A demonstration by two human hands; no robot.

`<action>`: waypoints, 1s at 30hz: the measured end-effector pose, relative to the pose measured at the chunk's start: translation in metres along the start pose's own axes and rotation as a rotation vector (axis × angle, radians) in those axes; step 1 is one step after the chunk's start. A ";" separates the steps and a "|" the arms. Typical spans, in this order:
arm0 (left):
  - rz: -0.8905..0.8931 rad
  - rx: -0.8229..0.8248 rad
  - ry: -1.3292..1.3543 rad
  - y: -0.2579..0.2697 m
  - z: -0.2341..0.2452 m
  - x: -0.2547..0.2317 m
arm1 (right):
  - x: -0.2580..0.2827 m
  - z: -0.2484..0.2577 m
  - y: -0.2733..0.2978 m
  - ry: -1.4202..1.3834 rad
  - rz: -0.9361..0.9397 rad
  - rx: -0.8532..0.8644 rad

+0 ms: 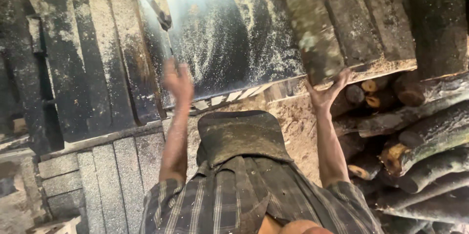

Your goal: The person feeds wooden logs through a table saw to cut them and places the pieces onto a pile.

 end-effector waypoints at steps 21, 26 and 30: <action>1.014 0.859 0.644 0.233 -0.216 0.038 | 0.053 -0.093 -0.070 -0.356 -0.570 1.395; 1.194 0.697 1.070 0.215 -0.223 0.004 | 0.094 -0.107 -0.060 -0.602 -0.577 1.263; 1.259 0.624 0.995 0.231 -0.173 0.006 | 0.147 -0.096 -0.022 -0.625 -0.873 1.215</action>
Point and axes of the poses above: each hand's wrist, its own y-axis away from the middle knuckle, its own z-axis out of the back of the hand, x = y × z, the point moved 6 cm from there along -y, towards the middle knuckle, and after that the axes turned 1 degree about x, right-handed, at the moved point
